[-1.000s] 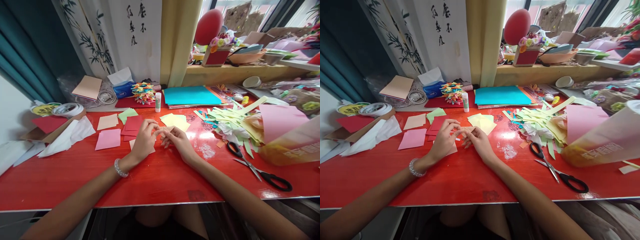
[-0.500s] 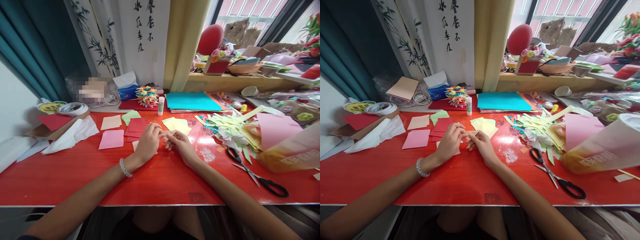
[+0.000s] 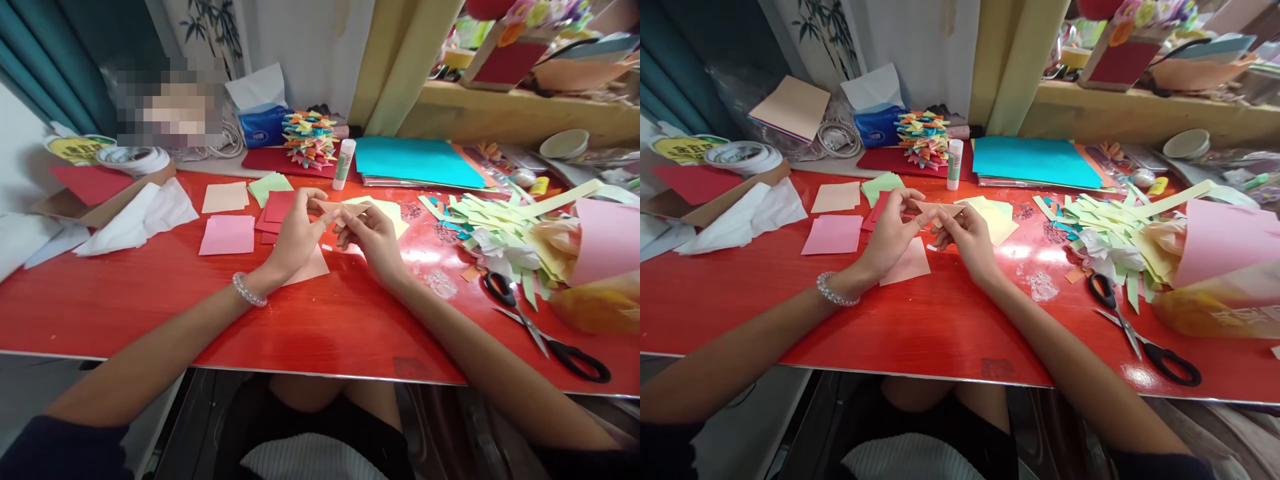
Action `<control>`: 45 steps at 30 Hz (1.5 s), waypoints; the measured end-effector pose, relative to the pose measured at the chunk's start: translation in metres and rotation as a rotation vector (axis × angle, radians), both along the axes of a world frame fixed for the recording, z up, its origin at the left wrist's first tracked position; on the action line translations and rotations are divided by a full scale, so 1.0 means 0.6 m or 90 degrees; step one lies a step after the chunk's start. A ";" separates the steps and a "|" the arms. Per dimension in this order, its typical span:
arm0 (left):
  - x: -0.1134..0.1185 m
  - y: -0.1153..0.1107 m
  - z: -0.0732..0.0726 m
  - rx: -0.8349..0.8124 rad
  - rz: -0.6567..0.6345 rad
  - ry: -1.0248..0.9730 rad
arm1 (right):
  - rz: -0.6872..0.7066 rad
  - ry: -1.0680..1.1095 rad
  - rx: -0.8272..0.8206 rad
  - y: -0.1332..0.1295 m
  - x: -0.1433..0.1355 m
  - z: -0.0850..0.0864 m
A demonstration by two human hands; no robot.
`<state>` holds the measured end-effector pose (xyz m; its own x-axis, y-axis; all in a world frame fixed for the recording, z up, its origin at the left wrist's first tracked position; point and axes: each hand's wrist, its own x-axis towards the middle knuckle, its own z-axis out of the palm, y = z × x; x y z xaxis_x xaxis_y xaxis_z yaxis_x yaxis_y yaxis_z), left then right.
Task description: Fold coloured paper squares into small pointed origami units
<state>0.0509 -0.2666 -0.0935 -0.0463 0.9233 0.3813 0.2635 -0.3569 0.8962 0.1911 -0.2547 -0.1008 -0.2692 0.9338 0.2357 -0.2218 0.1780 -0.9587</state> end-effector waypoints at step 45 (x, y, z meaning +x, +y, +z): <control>-0.017 -0.003 0.020 -0.162 -0.113 -0.060 | 0.029 -0.082 -0.030 -0.005 0.006 -0.016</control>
<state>0.0406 -0.2681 -0.0814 0.1003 0.9852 0.1390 0.1283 -0.1513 0.9801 0.1949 -0.2576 -0.1105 -0.3361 0.9295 0.1521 -0.1030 0.1243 -0.9869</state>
